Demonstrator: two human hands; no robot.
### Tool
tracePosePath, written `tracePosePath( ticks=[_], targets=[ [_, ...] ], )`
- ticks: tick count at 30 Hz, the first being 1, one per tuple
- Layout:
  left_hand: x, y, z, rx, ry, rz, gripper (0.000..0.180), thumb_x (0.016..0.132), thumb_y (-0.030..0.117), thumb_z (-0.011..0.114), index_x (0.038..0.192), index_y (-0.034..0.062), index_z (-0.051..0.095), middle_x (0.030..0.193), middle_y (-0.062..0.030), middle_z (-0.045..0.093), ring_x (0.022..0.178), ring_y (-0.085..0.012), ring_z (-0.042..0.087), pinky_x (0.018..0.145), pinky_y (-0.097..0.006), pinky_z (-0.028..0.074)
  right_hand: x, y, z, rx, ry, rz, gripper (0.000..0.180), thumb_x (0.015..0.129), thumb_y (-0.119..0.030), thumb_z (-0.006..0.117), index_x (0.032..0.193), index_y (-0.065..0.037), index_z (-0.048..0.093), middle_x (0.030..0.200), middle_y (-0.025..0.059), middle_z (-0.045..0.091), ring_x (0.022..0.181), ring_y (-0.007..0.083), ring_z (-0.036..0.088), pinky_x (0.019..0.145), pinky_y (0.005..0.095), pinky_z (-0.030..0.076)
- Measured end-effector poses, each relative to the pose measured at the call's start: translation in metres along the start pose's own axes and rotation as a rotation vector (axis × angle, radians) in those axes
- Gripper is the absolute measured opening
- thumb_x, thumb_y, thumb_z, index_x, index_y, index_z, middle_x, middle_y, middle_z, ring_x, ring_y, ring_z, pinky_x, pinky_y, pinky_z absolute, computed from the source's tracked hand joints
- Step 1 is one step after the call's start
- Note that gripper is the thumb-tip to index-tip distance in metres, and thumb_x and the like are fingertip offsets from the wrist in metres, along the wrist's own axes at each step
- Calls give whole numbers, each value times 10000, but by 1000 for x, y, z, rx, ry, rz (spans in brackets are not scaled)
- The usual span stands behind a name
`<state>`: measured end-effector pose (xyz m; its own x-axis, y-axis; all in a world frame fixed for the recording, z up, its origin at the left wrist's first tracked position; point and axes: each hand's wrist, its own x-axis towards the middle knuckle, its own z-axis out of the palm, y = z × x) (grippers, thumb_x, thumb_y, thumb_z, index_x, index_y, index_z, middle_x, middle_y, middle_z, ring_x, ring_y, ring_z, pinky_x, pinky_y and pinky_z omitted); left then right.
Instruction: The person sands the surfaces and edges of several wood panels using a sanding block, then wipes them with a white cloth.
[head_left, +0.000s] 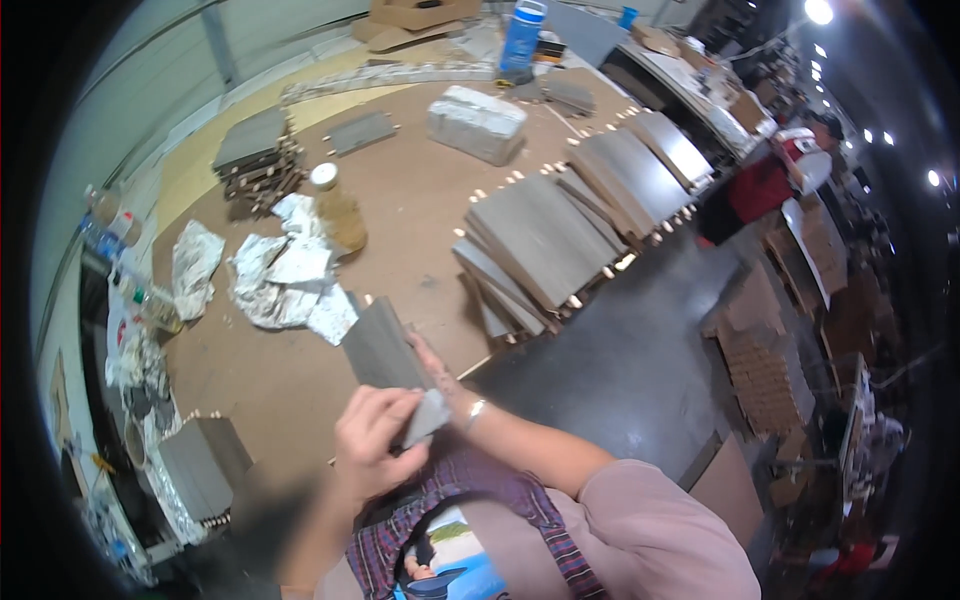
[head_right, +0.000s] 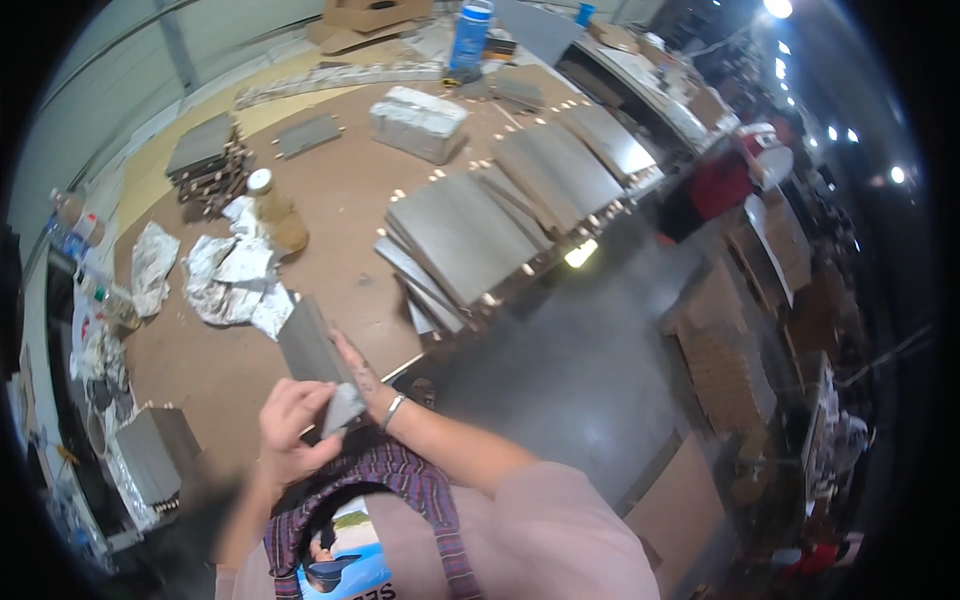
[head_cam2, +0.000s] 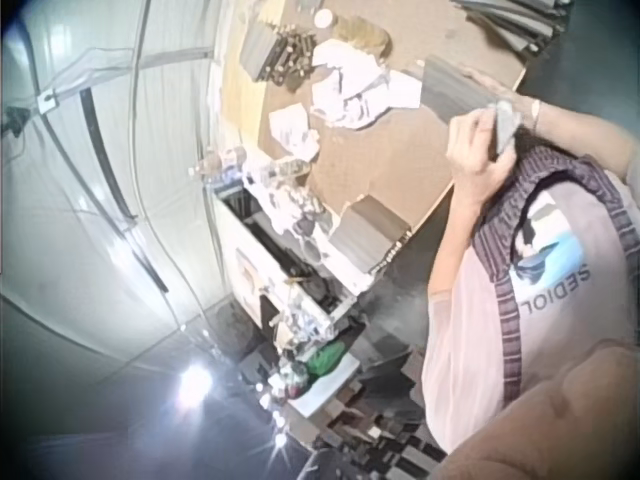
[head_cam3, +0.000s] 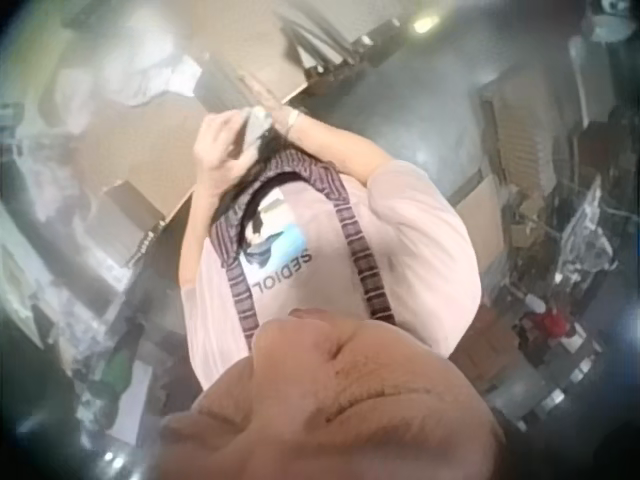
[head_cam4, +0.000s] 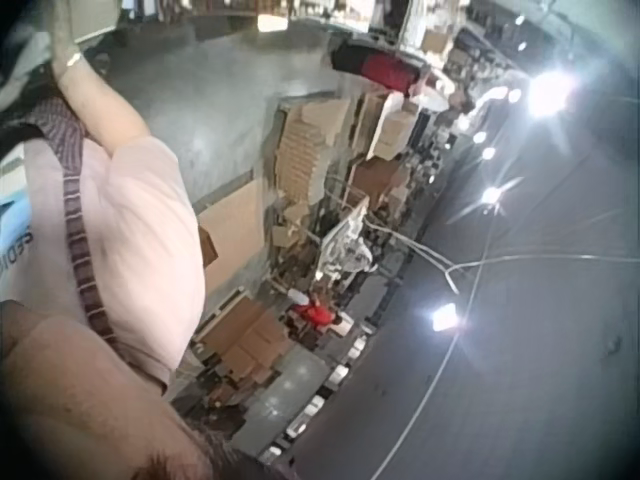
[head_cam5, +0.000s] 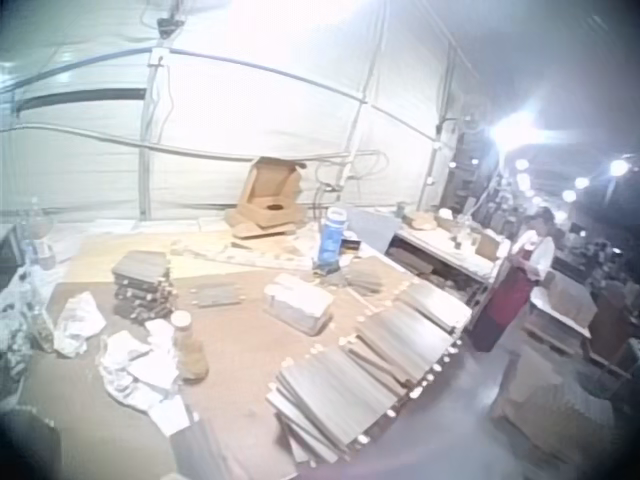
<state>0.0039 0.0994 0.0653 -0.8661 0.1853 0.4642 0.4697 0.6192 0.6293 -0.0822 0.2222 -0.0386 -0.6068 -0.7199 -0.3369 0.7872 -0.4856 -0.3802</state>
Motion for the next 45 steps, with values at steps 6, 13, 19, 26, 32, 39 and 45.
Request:
tracePosePath(
  ticks=[6,13,19,26,32,39,45],
  targets=[
    [26,-64,-22,163,273,-243,461,637,41,695,1093,-18,661,984,-144,641,884,-320,590,764,-403,517,-9,12,1,104,-61,265,523,995,-533,463,1303,-120,552,1050,57,660,899,174,664,768,334,563],
    [11,-18,-15,200,79,-59,447,609,102,727,1044,12,672,964,-132,658,840,-319,609,748,-424,529,-5,15,-3,90,98,238,521,983,-539,499,1298,-129,558,1036,38,665,879,174,667,792,333,566],
    [17,-89,-38,291,392,-309,462,690,2,665,1151,-8,652,1021,-132,630,911,-254,623,773,-342,510,-6,15,4,35,-113,247,545,992,-525,482,1383,-145,493,1192,54,638,1004,159,650,842,336,548],
    [-31,-56,-48,-56,304,-479,487,695,-1,668,1180,-22,637,1056,-114,628,886,-184,622,766,-288,516,-4,-25,-8,213,-118,171,582,1005,-472,399,1421,-69,453,1311,130,604,1161,270,617,1001,428,492],
    [-30,-21,-35,-67,-37,-28,490,587,67,702,1073,8,676,969,-123,667,811,-290,604,714,-382,518,-15,-42,-20,177,-183,162,691,908,-492,521,1415,-29,448,1349,207,561,1187,350,594,1031,481,465],
    [2,-94,-69,-5,300,-252,506,637,10,666,1142,-19,660,1051,-124,637,868,-219,612,742,-315,509,-14,-26,-15,125,-168,285,562,877,-297,556,1300,70,513,1246,224,615,1110,355,632,996,482,490],
    [-19,-58,-67,21,165,-160,498,612,58,683,1107,8,680,1004,-110,645,844,-233,605,704,-341,522,-13,-34,-12,163,59,289,420,908,-230,536,1239,27,567,1153,184,663,1040,308,667,947,452,525]
  ],
)
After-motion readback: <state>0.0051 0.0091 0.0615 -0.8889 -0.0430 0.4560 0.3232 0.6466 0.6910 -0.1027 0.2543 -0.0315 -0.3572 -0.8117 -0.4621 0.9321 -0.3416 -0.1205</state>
